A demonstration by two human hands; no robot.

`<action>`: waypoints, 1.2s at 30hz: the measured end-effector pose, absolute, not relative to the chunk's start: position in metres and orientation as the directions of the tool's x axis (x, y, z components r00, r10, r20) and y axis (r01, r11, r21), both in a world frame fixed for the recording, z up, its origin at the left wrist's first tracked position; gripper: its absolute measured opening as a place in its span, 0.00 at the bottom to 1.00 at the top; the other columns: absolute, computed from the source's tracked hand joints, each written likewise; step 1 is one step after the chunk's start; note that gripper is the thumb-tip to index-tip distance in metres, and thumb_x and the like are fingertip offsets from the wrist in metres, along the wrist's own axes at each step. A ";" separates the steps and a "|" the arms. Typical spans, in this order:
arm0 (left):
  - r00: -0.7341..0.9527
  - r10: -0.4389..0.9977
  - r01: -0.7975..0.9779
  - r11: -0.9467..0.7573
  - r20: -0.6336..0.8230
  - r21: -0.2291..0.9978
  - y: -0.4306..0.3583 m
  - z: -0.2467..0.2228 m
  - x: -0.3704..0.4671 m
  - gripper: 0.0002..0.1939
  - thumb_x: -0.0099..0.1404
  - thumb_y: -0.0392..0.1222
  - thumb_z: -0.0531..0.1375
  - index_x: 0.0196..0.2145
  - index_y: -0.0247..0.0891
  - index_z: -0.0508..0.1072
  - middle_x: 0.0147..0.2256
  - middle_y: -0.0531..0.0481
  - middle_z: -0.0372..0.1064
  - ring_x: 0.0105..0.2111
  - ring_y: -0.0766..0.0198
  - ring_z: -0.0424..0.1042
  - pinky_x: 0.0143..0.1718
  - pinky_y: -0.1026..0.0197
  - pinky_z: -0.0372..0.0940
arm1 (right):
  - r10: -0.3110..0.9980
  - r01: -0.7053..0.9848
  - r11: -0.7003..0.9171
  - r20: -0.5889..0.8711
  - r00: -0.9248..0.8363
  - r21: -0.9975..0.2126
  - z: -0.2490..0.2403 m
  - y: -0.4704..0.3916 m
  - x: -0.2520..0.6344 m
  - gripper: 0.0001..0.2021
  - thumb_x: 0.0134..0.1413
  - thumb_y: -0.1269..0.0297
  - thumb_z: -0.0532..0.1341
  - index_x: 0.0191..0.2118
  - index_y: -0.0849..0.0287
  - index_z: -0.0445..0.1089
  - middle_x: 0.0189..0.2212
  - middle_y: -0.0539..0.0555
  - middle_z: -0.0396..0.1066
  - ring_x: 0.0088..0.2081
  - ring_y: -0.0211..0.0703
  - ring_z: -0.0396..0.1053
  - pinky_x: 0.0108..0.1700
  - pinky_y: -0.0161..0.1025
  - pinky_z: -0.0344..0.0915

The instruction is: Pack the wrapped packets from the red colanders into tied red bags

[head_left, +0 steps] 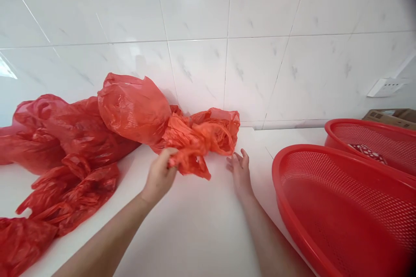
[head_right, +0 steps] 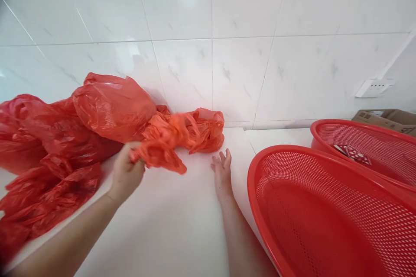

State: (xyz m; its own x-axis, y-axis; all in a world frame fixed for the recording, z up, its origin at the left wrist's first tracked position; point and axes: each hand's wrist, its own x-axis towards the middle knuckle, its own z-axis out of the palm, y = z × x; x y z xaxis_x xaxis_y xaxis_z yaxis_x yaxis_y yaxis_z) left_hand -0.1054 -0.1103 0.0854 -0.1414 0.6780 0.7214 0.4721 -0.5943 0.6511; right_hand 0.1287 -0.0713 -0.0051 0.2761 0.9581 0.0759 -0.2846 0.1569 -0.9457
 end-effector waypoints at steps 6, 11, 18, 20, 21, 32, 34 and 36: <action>0.436 0.827 0.763 -0.549 0.355 0.341 -0.101 0.022 -0.079 0.26 0.57 0.45 0.62 0.53 0.47 0.66 0.60 0.43 0.54 0.62 0.43 0.45 0.59 0.39 0.47 | 0.884 0.011 0.146 0.136 0.447 -0.989 -0.003 -0.079 0.124 0.20 0.54 0.48 0.54 0.47 0.56 0.59 0.40 0.55 0.67 0.33 0.42 0.68 0.33 0.38 0.64; 0.346 0.888 0.831 -0.440 0.302 0.341 -0.065 0.002 -0.045 0.33 0.57 0.51 0.61 0.59 0.49 0.60 0.62 0.43 0.49 0.62 0.43 0.45 0.59 0.39 0.47 | 0.832 0.100 0.171 0.198 0.517 -0.980 -0.002 -0.082 0.128 0.16 0.57 0.47 0.50 0.37 0.56 0.59 0.26 0.47 0.63 0.25 0.38 0.61 0.30 0.36 0.59; 0.266 0.899 0.858 -0.386 0.347 0.340 -0.022 0.000 -0.011 0.30 0.58 0.54 0.59 0.57 0.48 0.63 0.58 0.41 0.57 0.58 0.42 0.51 0.56 0.36 0.46 | 0.858 0.160 0.188 0.242 0.454 -0.969 -0.004 -0.080 0.124 0.15 0.55 0.50 0.52 0.40 0.56 0.61 0.21 0.45 0.62 0.23 0.38 0.59 0.29 0.36 0.57; 0.262 0.888 0.858 -0.394 0.378 0.331 -0.022 0.003 -0.008 0.29 0.58 0.52 0.59 0.57 0.47 0.63 0.56 0.42 0.59 0.57 0.43 0.54 0.56 0.38 0.47 | 0.858 0.216 0.189 0.268 0.439 -0.958 -0.003 -0.080 0.123 0.16 0.54 0.51 0.54 0.42 0.56 0.62 0.23 0.46 0.63 0.25 0.40 0.61 0.31 0.37 0.59; 0.257 0.881 0.858 -0.397 0.398 0.325 -0.025 0.004 -0.008 0.30 0.57 0.52 0.60 0.57 0.46 0.62 0.56 0.42 0.60 0.56 0.44 0.55 0.55 0.39 0.47 | 0.856 0.233 0.190 0.277 0.436 -0.954 -0.002 -0.080 0.123 0.16 0.53 0.51 0.55 0.43 0.56 0.62 0.25 0.47 0.64 0.27 0.40 0.63 0.33 0.37 0.59; 0.371 0.787 0.792 -0.545 0.493 0.273 -0.082 0.008 -0.040 0.11 0.56 0.40 0.61 0.39 0.43 0.74 0.44 0.45 0.68 0.45 0.53 0.66 0.49 0.50 0.58 | 0.810 0.208 0.175 0.261 0.525 -0.962 0.006 -0.086 0.125 0.36 0.50 0.54 0.58 0.64 0.50 0.44 0.35 0.50 0.66 0.27 0.39 0.66 0.31 0.36 0.62; 0.411 0.773 0.766 -0.580 0.483 0.276 -0.085 0.005 -0.044 0.16 0.54 0.40 0.62 0.42 0.45 0.73 0.48 0.46 0.67 0.47 0.53 0.65 0.50 0.51 0.59 | 0.827 0.223 0.186 0.275 0.491 -0.957 0.005 -0.086 0.125 0.36 0.51 0.54 0.58 0.64 0.50 0.45 0.34 0.49 0.67 0.27 0.39 0.66 0.32 0.36 0.62; 0.415 0.785 0.768 -0.573 0.460 0.286 -0.083 0.001 -0.046 0.22 0.54 0.43 0.63 0.48 0.46 0.71 0.53 0.45 0.63 0.52 0.50 0.62 0.53 0.48 0.57 | 0.843 0.275 0.188 0.299 0.447 -0.943 0.003 -0.086 0.123 0.34 0.50 0.53 0.59 0.62 0.51 0.50 0.36 0.51 0.68 0.29 0.40 0.66 0.34 0.37 0.63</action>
State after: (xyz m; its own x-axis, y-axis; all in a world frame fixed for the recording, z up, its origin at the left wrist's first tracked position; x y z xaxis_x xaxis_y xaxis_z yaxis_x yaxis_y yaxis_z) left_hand -0.0464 -0.0831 0.0015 0.4148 0.7852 0.4598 0.7677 -0.5733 0.2863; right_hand 0.1229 -0.0859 0.0029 0.4467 0.8433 0.2987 0.2748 0.1884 -0.9429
